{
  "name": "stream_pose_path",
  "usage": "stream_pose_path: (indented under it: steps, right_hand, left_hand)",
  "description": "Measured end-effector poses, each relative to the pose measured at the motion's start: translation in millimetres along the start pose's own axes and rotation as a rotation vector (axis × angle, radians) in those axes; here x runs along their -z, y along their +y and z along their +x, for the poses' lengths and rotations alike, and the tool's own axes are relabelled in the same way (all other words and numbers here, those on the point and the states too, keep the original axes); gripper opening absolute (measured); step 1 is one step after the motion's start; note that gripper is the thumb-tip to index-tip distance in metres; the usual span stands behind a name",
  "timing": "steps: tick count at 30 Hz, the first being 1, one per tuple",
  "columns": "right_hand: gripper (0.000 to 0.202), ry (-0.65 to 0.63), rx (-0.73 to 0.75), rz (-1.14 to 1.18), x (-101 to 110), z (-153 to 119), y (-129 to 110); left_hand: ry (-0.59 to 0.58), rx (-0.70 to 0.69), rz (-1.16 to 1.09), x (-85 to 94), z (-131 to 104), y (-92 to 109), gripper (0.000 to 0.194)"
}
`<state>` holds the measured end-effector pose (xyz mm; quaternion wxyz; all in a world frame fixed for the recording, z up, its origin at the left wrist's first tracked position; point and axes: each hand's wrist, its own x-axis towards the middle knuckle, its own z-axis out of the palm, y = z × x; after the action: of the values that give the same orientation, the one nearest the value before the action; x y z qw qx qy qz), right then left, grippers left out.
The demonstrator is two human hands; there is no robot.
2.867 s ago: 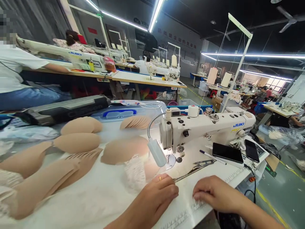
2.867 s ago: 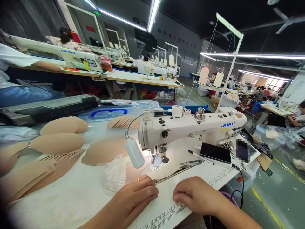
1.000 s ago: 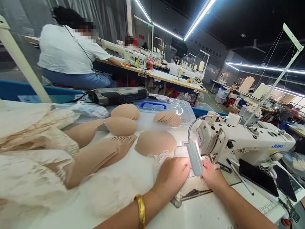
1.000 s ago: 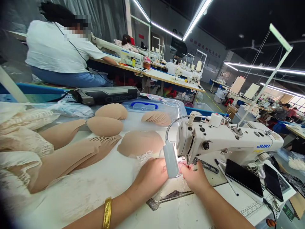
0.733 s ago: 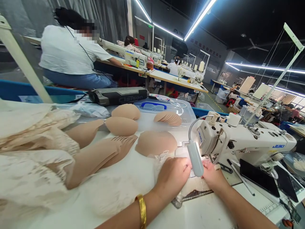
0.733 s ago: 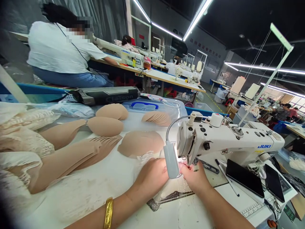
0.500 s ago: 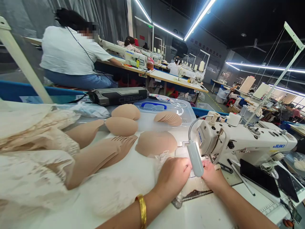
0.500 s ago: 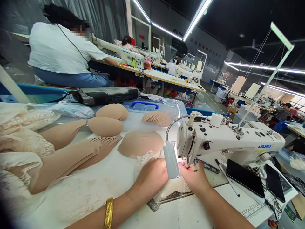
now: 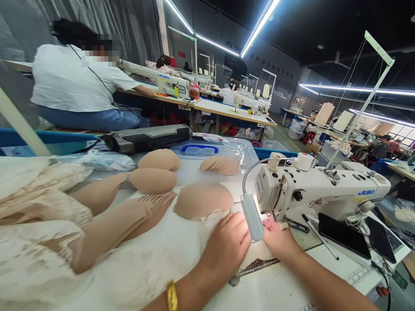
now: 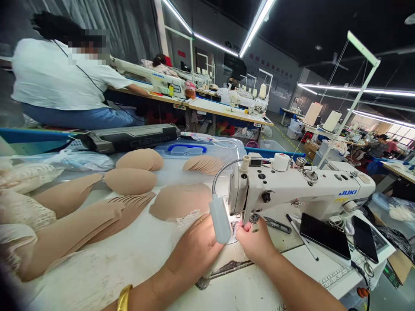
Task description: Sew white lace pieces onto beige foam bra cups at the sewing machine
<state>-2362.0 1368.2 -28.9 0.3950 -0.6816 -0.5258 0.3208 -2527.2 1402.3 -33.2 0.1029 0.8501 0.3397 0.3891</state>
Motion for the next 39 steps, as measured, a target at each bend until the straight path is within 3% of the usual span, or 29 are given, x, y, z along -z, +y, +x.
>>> stream_pose_path:
  steps: [3, 6, 11, 16, 19, 22, 26, 29, 33, 36, 39]
  right_hand:
    - [0.021, -0.021, 0.029, -0.062, 9.1, -2.6, 0.3]
    - [0.009, -0.075, 0.078, -0.135, 29.1, -8.8, -2.8]
    - [0.022, -0.222, 0.187, -0.267, 62.9, -22.8, -1.9]
    - [0.028, -0.218, 0.266, -0.345, 73.9, -37.5, 16.9]
    - [0.03, -0.124, 0.441, -0.447, 70.8, -52.3, 39.0]
    - [0.035, -0.006, 0.684, -0.59, 60.5, -76.0, 60.1]
    - [0.027, -0.134, 1.029, -0.63, 48.8, -100.3, 59.5]
    - [0.014, -0.23, 1.093, -0.673, 50.8, -88.6, 35.0]
    - [0.009, -0.255, 0.959, -0.708, 52.8, -47.4, 9.6]
    - [0.017, -0.238, 0.968, -0.67, 46.1, -29.3, 12.3]
    - [0.023, -0.224, 0.982, -0.625, 41.0, -28.8, 21.8]
  left_hand:
    - [0.058, -0.095, 0.078, 7.1, -2.2, -1.3, 0.04]
    - [0.01, -0.152, 0.156, 13.0, -1.1, -5.6, 0.037]
    - [-0.13, -0.139, 0.227, 19.8, 3.6, -11.1, 0.028]
    - [-0.262, -0.157, 0.186, 29.5, 0.3, -7.0, 0.022]
    - [-0.336, -0.185, 0.103, 29.5, -13.4, -6.7, 0.024]
    - [-0.239, -0.235, 0.089, 22.3, -29.9, -10.4, 0.026]
    - [-0.122, -0.356, 0.124, 15.8, -39.4, -12.4, 0.025]
    - [-0.157, -0.372, 0.104, 20.8, -36.2, -7.7, 0.025]
    - [-0.17, -0.352, 0.105, 29.3, -32.2, -0.3, 0.026]
    - [-0.144, -0.362, 0.126, 29.6, -33.7, 1.8, 0.028]
    - [-0.134, -0.36, 0.125, 28.5, -35.4, 1.9, 0.029]
